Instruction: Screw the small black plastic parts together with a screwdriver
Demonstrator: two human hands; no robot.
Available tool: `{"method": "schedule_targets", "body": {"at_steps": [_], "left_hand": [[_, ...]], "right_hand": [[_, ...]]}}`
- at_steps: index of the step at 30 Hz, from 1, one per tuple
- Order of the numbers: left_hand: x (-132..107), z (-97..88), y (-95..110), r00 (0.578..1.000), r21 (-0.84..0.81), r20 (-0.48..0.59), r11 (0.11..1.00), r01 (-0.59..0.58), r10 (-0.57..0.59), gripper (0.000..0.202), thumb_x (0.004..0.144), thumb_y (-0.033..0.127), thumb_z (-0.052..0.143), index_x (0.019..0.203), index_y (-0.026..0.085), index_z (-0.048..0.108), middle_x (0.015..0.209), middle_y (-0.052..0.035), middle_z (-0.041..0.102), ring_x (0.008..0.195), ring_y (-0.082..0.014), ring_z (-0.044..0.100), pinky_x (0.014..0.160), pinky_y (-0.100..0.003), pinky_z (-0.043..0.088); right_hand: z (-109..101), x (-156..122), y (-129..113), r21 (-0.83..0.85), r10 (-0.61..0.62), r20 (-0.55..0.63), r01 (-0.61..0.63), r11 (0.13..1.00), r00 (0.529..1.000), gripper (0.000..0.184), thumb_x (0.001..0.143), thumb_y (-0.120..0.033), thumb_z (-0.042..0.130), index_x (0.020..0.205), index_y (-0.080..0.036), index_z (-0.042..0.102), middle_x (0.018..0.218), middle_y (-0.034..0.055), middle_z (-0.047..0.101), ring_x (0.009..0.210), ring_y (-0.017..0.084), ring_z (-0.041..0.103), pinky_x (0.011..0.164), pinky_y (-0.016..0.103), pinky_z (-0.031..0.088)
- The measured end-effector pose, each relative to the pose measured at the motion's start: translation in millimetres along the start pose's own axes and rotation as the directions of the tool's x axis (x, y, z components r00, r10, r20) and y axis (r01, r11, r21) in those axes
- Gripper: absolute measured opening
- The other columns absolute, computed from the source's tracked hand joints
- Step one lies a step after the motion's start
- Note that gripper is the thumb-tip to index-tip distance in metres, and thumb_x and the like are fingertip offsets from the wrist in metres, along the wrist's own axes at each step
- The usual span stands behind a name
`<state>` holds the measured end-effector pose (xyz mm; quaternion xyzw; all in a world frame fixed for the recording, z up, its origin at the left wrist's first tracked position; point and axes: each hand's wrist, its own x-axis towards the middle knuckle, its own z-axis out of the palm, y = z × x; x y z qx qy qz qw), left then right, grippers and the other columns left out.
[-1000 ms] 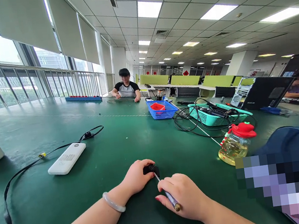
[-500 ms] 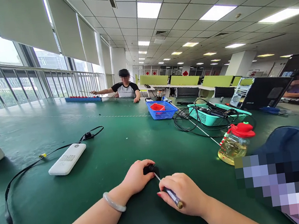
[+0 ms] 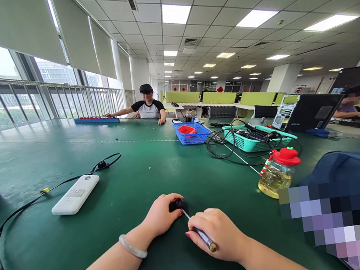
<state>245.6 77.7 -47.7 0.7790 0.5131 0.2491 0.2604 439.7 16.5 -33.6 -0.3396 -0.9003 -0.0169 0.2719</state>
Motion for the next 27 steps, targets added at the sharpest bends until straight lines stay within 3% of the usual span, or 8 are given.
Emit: {"method": "schedule_targets", "body": {"at_steps": [27], "left_hand": [[0.9,-0.7,0.0,1.000,0.009,0.017,1.000,0.008,-0.008,0.041,0.074,0.026,0.061,0.115,0.027,0.066,0.110,-0.0035,0.069,0.105,-0.0228,0.061,0.097,-0.036,0.046]], "right_hand": [[2.5,-0.3,0.4,-0.030,-0.021,-0.049,0.019,0.999,0.999,0.012,0.087,-0.024,0.053,0.076,-0.020,0.058,0.062,-0.0026,0.061,0.049,0.010,0.045,0.055,0.026,0.027]]}}
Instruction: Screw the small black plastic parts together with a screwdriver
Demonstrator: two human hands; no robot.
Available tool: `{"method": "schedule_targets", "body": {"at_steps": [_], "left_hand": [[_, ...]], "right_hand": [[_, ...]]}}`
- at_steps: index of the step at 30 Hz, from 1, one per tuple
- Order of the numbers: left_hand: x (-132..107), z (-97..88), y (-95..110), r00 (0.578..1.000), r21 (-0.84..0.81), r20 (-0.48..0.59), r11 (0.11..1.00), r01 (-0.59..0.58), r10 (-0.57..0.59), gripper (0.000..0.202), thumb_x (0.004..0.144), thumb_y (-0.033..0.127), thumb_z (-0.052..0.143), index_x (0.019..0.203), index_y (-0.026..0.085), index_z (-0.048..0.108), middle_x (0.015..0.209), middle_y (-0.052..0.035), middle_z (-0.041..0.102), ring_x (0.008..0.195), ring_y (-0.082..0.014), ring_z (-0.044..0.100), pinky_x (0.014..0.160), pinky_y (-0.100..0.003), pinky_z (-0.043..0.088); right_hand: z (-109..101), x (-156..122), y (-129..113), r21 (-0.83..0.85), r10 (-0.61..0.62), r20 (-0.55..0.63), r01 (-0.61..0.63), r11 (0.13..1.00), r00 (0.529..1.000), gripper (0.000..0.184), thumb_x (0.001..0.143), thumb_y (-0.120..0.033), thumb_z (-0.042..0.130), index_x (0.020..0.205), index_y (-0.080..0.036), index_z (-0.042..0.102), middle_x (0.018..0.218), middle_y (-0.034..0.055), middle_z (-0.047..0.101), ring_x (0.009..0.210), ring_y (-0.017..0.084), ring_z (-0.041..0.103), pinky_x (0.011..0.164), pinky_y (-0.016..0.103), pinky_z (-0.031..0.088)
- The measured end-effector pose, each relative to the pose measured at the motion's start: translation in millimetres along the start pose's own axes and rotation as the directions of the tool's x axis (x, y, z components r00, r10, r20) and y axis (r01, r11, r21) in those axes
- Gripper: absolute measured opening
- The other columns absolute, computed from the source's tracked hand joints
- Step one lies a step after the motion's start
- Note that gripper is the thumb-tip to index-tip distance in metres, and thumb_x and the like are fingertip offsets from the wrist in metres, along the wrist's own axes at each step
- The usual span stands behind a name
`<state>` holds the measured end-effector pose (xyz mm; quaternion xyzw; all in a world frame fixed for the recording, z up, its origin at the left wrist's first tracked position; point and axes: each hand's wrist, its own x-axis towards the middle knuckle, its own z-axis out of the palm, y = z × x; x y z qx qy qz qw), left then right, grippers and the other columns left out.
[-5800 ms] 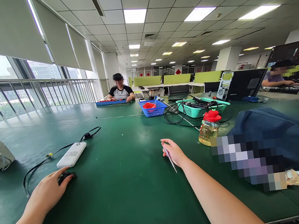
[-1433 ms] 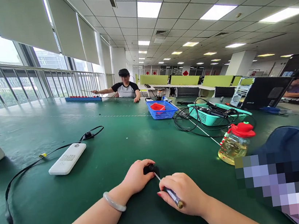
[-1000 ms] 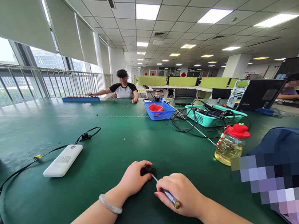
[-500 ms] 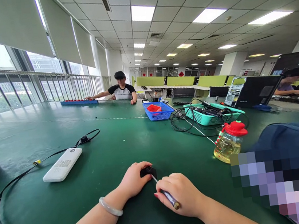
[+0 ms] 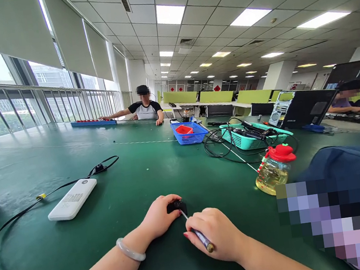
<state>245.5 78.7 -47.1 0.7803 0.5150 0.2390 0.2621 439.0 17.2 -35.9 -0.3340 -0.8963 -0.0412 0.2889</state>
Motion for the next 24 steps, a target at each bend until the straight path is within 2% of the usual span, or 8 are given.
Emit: {"method": "schedule_targets", "body": {"at_steps": [24], "left_hand": [[-1.8,-2.0,3.3,1.000,0.017,0.006,1.000,0.004,-0.004,0.041,0.074,0.027,0.061,0.115,0.027,0.066,0.112,-0.0035,0.069,0.106,-0.0228,0.061,0.097,-0.035,0.046]], "right_hand": [[-1.4,0.2,0.8,-0.021,0.000,0.030,0.000,1.000,1.000,0.012,0.087,-0.024,0.053,0.077,-0.021,0.057,0.064,-0.0029,0.061,0.050,0.010,0.048,0.055,0.026,0.029]]}}
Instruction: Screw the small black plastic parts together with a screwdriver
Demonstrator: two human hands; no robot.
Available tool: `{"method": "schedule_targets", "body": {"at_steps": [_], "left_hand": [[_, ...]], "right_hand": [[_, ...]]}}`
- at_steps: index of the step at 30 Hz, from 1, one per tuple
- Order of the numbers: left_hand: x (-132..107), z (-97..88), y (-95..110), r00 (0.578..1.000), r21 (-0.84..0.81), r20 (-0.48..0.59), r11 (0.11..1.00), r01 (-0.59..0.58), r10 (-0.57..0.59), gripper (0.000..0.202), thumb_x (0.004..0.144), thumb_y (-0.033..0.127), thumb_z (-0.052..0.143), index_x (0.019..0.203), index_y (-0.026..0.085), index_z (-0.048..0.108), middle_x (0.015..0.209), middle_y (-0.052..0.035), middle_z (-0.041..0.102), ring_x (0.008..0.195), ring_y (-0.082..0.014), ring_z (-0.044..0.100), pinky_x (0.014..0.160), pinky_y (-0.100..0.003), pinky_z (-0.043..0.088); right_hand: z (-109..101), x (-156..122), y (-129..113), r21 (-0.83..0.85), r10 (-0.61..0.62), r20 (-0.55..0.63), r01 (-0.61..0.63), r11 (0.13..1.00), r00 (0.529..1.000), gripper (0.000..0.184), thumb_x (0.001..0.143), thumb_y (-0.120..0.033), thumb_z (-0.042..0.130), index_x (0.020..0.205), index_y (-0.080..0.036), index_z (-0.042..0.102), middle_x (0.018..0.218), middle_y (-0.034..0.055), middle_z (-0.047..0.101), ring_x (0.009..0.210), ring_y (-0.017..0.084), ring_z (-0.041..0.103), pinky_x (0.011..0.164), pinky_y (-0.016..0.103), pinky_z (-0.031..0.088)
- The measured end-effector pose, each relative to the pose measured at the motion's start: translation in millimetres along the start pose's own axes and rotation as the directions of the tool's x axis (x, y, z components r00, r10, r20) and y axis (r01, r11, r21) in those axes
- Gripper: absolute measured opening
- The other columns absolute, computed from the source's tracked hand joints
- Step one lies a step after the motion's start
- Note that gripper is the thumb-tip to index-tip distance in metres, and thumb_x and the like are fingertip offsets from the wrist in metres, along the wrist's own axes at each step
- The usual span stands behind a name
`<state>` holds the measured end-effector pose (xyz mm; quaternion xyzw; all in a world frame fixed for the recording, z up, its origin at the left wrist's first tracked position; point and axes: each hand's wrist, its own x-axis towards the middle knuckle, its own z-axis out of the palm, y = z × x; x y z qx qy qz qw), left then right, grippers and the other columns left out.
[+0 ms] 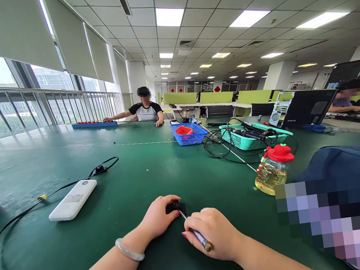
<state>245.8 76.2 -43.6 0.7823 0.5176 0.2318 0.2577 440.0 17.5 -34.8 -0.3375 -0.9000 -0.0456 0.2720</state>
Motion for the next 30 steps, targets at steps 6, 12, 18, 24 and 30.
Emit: {"method": "schedule_targets", "body": {"at_steps": [6,12,18,24,30], "left_hand": [[-0.3,-0.2,-0.6,1.000,0.002,-0.005,1.000,-0.011,0.011,0.040,0.076,0.027,0.061,0.115,0.027,0.066,0.112,-0.0033,0.069,0.107,-0.0231,0.060,0.097,-0.036,0.046],[-1.1,-0.4,-0.8,1.000,0.015,0.002,0.999,-0.030,0.030,0.040,0.075,0.026,0.062,0.116,0.027,0.066,0.113,-0.0027,0.069,0.108,-0.0235,0.060,0.098,-0.035,0.045],[-2.4,0.3,-0.6,0.999,0.059,-0.020,0.997,-0.040,0.041,0.042,0.076,0.026,0.063,0.117,0.028,0.065,0.112,-0.0051,0.066,0.107,-0.0234,0.059,0.099,-0.036,0.045],[-2.5,1.6,-2.6,0.996,0.092,-0.063,0.994,-0.062,0.068,0.043,0.074,0.024,0.064,0.116,0.028,0.066,0.111,-0.0056,0.066,0.113,-0.0243,0.054,0.103,-0.038,0.042],[-2.7,1.5,-3.2,0.994,0.095,-0.075,0.993,-0.073,0.080,0.044,0.074,0.019,0.062,0.117,0.026,0.066,0.108,-0.0050,0.069,0.112,-0.0239,0.054,0.101,-0.037,0.043]], "right_hand": [[0.6,0.1,-0.4,-0.018,0.004,0.003,-0.004,1.000,1.000,0.011,0.087,-0.024,0.054,0.076,-0.021,0.057,0.063,-0.0033,0.061,0.050,0.010,0.050,0.055,0.027,0.029],[2.0,-0.3,0.4,-0.013,-0.005,-0.014,0.005,1.000,1.000,0.012,0.087,-0.024,0.053,0.077,-0.021,0.057,0.062,-0.0032,0.062,0.049,0.010,0.048,0.055,0.026,0.028],[-0.4,1.0,-1.9,-0.010,-0.003,-0.022,0.003,1.000,1.000,0.015,0.088,-0.025,0.052,0.076,-0.020,0.059,0.062,-0.0024,0.061,0.050,0.010,0.048,0.055,0.027,0.029],[-2.3,1.1,-4.4,-0.003,0.017,0.060,-0.016,1.000,0.998,0.024,0.083,-0.045,0.065,0.082,-0.021,0.064,0.069,-0.0017,0.064,0.057,0.012,0.055,0.058,0.027,0.034],[0.7,2.0,-8.0,-0.034,0.003,0.123,0.001,0.999,0.992,0.047,0.070,-0.063,0.072,0.090,-0.021,0.068,0.077,0.0008,0.066,0.065,0.016,0.057,0.062,0.030,0.039]]}}
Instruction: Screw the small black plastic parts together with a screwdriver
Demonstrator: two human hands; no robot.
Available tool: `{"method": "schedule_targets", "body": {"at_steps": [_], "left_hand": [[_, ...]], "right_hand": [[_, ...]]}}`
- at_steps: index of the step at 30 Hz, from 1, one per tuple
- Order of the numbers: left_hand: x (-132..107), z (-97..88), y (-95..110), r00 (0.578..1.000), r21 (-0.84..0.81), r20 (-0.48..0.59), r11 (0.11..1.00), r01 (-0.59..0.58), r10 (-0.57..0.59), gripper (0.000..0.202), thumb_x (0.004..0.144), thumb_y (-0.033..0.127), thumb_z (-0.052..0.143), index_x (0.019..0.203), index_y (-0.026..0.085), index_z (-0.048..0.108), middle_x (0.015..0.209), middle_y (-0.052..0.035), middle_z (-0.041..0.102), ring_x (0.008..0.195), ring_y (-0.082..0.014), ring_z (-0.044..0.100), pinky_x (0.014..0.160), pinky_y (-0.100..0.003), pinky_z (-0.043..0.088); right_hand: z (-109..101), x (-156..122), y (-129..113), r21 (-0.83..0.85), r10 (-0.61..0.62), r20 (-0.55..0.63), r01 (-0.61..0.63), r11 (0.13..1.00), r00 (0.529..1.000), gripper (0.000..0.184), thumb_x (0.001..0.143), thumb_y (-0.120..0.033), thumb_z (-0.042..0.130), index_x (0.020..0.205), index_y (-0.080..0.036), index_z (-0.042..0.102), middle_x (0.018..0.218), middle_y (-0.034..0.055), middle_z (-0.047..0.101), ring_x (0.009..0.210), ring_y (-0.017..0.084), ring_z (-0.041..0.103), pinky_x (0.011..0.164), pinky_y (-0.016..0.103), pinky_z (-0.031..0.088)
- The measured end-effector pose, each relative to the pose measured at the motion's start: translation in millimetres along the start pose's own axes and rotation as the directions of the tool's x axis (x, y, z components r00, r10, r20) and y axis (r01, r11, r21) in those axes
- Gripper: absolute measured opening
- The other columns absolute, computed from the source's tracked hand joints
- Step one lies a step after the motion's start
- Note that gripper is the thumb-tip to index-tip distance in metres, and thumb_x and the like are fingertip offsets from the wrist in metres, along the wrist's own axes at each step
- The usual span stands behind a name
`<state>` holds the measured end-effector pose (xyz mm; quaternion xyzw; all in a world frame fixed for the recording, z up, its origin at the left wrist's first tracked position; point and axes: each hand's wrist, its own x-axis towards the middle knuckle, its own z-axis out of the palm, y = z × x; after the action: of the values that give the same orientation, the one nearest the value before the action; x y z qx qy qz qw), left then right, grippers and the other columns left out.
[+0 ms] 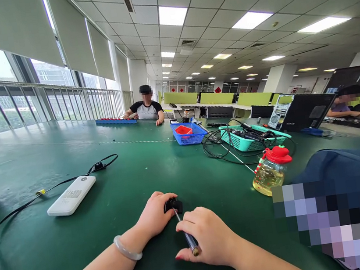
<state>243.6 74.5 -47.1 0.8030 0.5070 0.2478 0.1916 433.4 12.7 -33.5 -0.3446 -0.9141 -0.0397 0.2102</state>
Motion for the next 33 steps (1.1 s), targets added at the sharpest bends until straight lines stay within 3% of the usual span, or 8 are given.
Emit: {"method": "schedule_targets", "body": {"at_steps": [6,10,17,33], "left_hand": [[-0.2,0.7,-0.4,1.000,-0.022,-0.010,1.000,0.010,-0.010,0.039,0.075,0.022,0.061,0.114,0.027,0.066,0.108,-0.0047,0.068,0.113,-0.0239,0.054,0.101,-0.037,0.042],[0.2,0.3,0.9,1.000,-0.028,-0.009,1.000,0.006,-0.007,0.037,0.074,0.021,0.061,0.110,0.026,0.067,0.107,-0.0043,0.069,0.111,-0.0243,0.055,0.100,-0.038,0.042],[0.0,-1.1,2.5,1.000,-0.032,-0.002,0.999,0.015,-0.015,0.034,0.073,0.020,0.060,0.106,0.025,0.066,0.106,-0.0040,0.068,0.111,-0.0252,0.054,0.099,-0.039,0.044],[0.4,-1.6,2.5,1.000,-0.041,0.005,0.999,0.029,-0.029,0.035,0.075,0.021,0.061,0.109,0.025,0.065,0.107,-0.0043,0.068,0.109,-0.0246,0.057,0.098,-0.037,0.044]], "right_hand": [[-0.1,-0.7,4.4,0.014,-0.055,-0.120,0.057,0.998,0.991,0.031,0.088,-0.050,0.057,0.088,-0.020,0.066,0.072,0.0019,0.064,0.067,0.016,0.056,0.085,0.037,0.040],[-1.4,-1.3,3.8,0.026,-0.050,-0.198,0.056,0.998,0.979,0.024,0.092,-0.040,0.050,0.086,-0.021,0.064,0.067,-0.0004,0.061,0.063,0.014,0.053,0.094,0.041,0.037],[-4.2,-0.9,-1.0,0.001,-0.050,-0.234,0.051,0.999,0.971,0.012,0.088,-0.023,0.050,0.081,-0.021,0.060,0.063,-0.0024,0.057,0.058,0.013,0.050,0.096,0.040,0.037],[-5.0,0.3,-1.5,-0.028,-0.066,-0.244,0.062,0.998,0.967,0.014,0.086,-0.023,0.049,0.076,-0.020,0.058,0.060,-0.0025,0.055,0.057,0.013,0.046,0.096,0.039,0.037]]}}
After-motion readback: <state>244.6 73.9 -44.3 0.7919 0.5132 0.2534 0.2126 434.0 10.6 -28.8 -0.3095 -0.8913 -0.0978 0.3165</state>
